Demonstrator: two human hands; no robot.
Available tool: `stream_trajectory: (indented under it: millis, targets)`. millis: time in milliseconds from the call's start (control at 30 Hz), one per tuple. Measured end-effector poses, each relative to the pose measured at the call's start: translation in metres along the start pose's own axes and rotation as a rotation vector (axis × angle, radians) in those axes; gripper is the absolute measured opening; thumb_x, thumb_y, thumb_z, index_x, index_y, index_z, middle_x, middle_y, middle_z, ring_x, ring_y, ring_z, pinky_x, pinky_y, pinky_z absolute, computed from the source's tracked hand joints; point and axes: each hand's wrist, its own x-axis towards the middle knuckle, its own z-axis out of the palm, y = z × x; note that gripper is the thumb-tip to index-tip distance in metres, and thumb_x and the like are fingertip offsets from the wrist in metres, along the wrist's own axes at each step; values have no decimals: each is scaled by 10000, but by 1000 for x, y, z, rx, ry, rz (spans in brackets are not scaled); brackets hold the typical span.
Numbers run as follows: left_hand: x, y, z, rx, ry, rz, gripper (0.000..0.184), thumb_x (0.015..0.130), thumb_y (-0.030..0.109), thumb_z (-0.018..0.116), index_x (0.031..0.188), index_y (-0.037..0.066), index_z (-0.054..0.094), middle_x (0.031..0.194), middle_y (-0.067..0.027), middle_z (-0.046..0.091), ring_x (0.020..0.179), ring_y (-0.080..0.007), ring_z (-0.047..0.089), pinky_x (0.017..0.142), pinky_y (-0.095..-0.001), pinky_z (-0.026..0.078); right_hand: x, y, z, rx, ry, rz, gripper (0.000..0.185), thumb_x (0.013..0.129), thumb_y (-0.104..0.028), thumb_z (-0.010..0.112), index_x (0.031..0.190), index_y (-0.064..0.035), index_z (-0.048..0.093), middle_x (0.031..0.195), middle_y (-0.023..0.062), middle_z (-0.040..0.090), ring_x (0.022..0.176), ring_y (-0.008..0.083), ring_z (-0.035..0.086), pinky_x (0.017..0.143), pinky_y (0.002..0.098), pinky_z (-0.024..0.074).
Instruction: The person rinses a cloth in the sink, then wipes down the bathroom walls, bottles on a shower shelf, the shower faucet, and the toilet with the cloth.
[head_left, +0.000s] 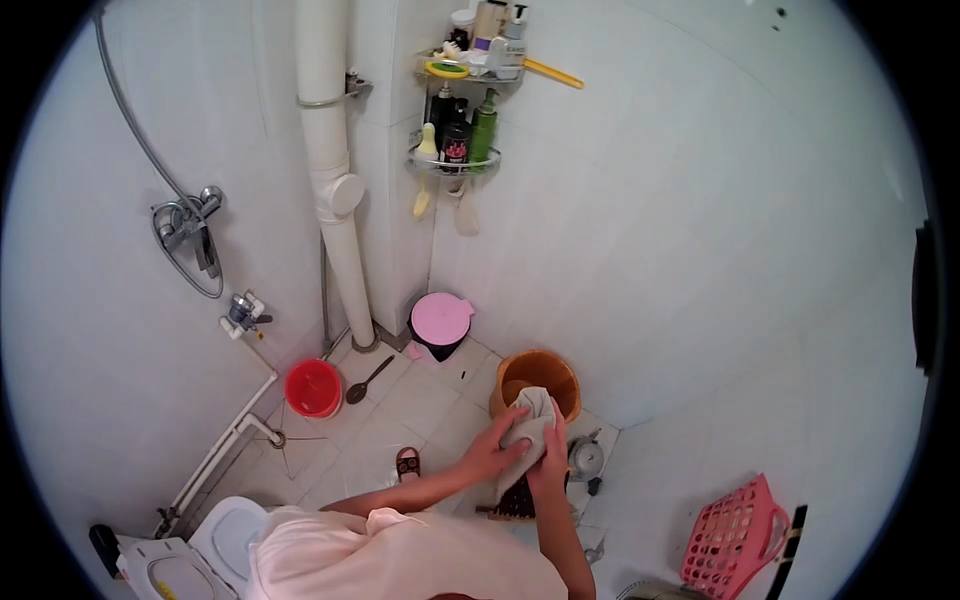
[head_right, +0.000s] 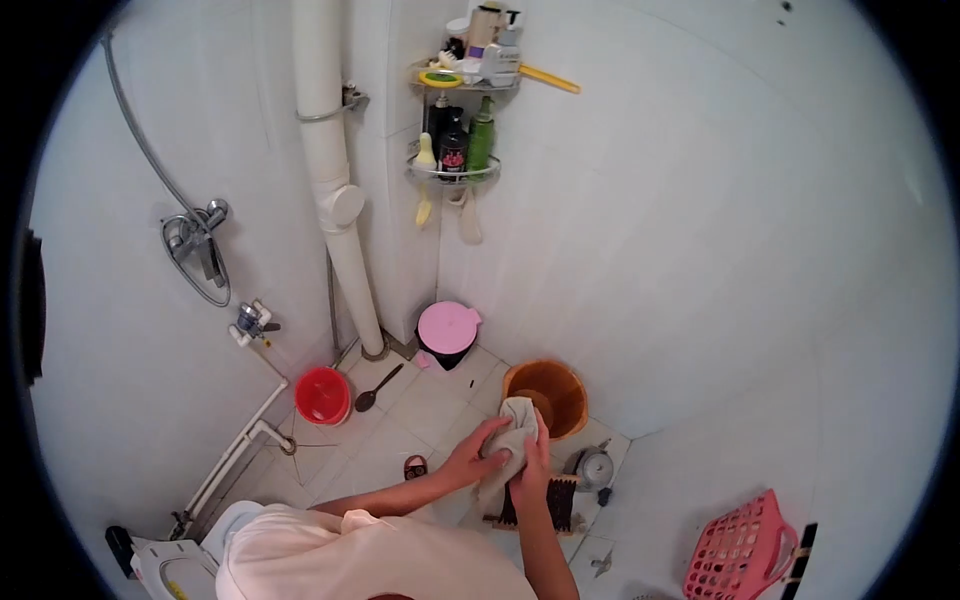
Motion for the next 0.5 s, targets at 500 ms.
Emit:
stream_trajectory:
  millis: [500]
  targets:
    - [211,-4,-231,255,229,80,495,816,44,680,1274,82,496,1189,-79,571,1006,-175,594,850,-311,486,191,-2,55,-96,185,-115,411,963,-139,483,1355,-36,414,1287,135,528,1151,253,539,973,378,456]
